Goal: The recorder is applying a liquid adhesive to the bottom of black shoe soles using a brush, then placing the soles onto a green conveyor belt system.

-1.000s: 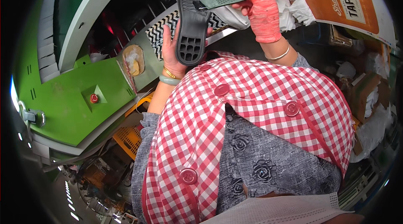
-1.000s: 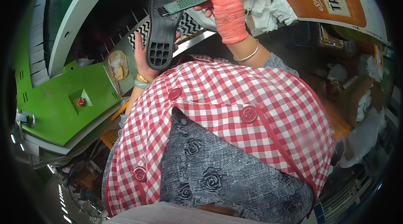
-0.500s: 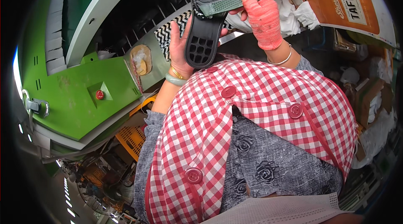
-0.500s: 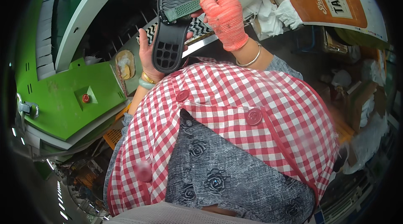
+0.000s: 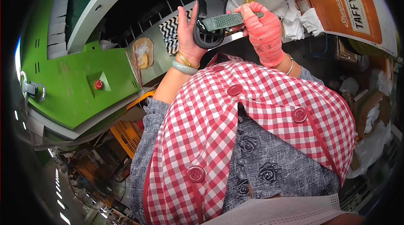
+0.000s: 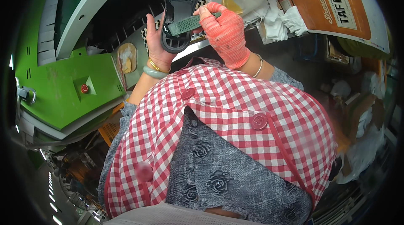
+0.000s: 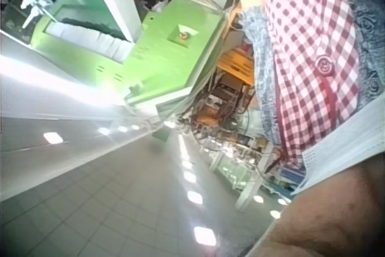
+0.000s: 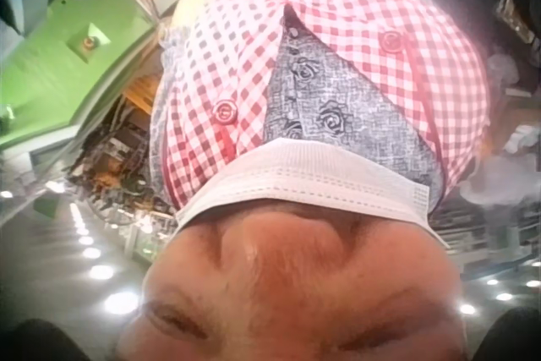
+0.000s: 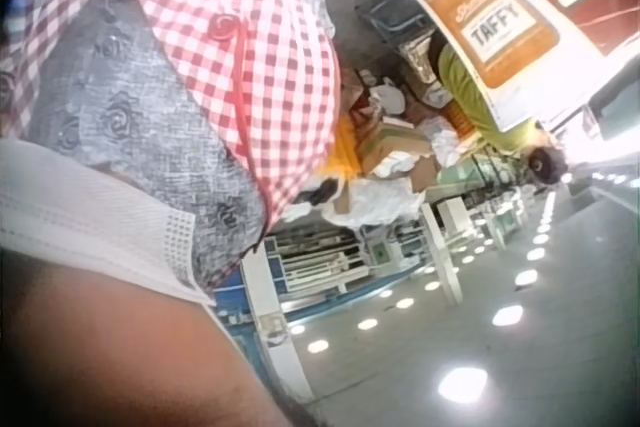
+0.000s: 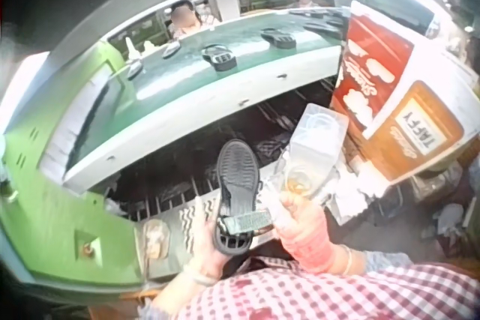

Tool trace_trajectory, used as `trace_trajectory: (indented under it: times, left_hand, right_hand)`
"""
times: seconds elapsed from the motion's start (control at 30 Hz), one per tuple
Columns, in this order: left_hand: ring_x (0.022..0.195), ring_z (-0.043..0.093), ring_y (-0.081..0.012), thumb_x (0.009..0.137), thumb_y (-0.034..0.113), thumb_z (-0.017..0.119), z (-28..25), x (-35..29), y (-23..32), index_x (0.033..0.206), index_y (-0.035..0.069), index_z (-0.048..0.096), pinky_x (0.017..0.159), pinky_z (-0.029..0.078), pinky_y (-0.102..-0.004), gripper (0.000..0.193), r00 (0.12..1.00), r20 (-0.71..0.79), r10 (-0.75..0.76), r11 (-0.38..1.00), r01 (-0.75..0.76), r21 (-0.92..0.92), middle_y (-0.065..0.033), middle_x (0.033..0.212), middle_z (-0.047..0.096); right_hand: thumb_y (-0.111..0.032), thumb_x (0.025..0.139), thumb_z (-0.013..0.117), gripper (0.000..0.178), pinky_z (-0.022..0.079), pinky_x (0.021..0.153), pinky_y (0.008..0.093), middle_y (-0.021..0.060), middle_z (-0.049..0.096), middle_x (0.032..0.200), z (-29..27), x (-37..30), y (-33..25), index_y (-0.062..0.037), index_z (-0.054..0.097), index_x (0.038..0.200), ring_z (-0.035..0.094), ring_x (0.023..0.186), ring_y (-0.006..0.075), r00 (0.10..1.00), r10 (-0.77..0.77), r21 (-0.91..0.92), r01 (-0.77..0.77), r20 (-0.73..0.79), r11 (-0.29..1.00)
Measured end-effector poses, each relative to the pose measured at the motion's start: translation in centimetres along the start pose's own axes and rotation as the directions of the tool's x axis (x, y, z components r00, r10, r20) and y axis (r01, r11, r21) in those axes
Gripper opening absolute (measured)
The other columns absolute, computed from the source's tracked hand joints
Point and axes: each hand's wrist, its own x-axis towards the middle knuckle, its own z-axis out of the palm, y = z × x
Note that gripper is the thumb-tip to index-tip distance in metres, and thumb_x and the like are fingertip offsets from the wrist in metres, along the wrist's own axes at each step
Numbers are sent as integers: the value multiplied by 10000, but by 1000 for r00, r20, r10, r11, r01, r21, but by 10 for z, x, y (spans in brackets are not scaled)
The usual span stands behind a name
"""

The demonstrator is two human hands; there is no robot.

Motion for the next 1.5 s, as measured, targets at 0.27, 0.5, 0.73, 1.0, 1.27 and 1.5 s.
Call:
trace_trajectory:
  times: [0.27,0.5,0.73,1.0,1.27,1.5]
  left_hand:
    - [1161,448,-357,850,656,250,12,-10,5,1369,121,259,941,404,-494,746,999,-50,-17,999,18,36,-160,1301,414]
    - [1063,537,-323,853,655,247,-2,-15,9,1304,60,347,883,468,-446,753,991,-44,-127,992,128,18,-198,1220,476]
    - [946,594,-310,840,676,241,-8,-15,18,1276,70,386,786,521,-418,760,900,269,-344,937,347,37,-175,1093,550]
    - [904,569,-484,816,679,326,-22,-10,30,1338,124,315,698,542,-479,761,894,120,-431,838,348,420,-183,1031,577]
    - [728,625,-429,769,694,376,-22,-10,30,1271,48,372,504,569,-419,818,872,101,-480,793,381,475,-201,1075,554]
    - [713,649,-318,807,663,380,-12,-16,34,1232,17,450,527,555,-361,776,822,-105,-560,726,548,415,-191,996,603]
  right_hand:
    - [-178,888,528,195,473,540,186,20,559,657,5,-8,-14,-2,611,876,590,628,71,994,1,-84,9,109,996]
    - [-178,892,521,200,507,575,210,31,569,696,-5,9,-19,3,600,923,610,665,94,891,-95,-213,208,444,955]
    - [-266,866,559,251,454,530,170,45,616,788,9,29,-41,-33,586,952,562,563,75,821,217,-282,-72,527,957]
    - [-292,910,485,260,362,407,161,19,633,745,34,43,-66,-58,596,885,557,512,48,660,535,-559,-205,527,803]
    - [-246,881,557,237,418,489,158,36,624,795,27,56,-51,-26,572,967,598,586,83,551,395,-327,-222,735,918]
    - [-186,878,558,218,497,627,204,70,615,882,4,59,-53,3,575,987,607,678,131,550,451,-310,-333,703,890]
